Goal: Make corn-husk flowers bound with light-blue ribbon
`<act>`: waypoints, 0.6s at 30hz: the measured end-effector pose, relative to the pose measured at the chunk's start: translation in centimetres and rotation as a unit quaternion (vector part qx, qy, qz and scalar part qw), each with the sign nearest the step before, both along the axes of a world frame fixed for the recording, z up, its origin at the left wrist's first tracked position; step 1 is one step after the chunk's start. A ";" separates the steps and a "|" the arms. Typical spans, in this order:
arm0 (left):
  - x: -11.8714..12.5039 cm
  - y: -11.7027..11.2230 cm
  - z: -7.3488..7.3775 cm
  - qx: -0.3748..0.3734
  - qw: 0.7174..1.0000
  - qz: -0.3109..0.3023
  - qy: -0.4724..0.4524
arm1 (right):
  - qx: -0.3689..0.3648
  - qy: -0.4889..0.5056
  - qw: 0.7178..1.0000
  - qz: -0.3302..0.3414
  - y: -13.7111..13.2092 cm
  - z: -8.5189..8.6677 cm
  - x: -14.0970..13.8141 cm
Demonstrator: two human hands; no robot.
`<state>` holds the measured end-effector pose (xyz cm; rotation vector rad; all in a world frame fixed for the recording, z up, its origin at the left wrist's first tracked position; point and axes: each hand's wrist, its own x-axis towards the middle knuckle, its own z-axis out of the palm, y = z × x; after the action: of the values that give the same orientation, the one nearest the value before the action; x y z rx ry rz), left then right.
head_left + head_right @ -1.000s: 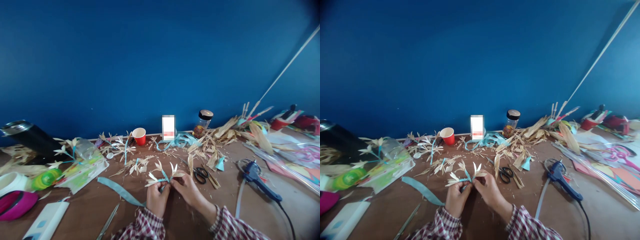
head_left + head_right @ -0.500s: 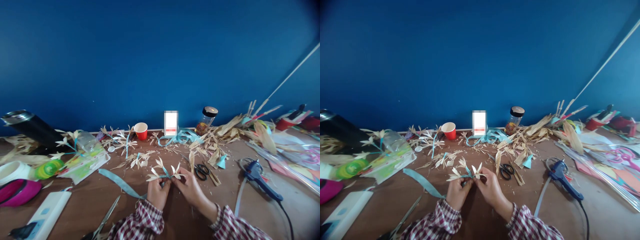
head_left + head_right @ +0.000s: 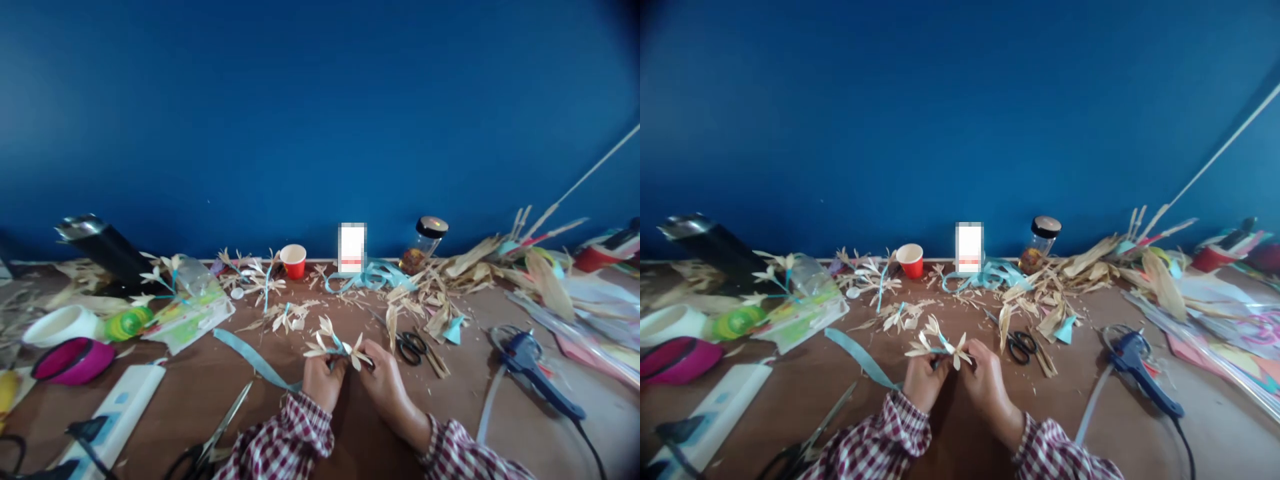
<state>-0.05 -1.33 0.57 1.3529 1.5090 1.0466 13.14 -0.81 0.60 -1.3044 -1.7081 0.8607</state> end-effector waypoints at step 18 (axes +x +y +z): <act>-0.2 0.1 0.2 0.049 0.998 0.019 0.035 | -0.120 0.130 0.980 0.093 1.4 1.1 0.4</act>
<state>-0.29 -1.27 0.77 1.4475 1.5586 1.1207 13.58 0.60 1.67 -1.1368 -1.5699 1.3192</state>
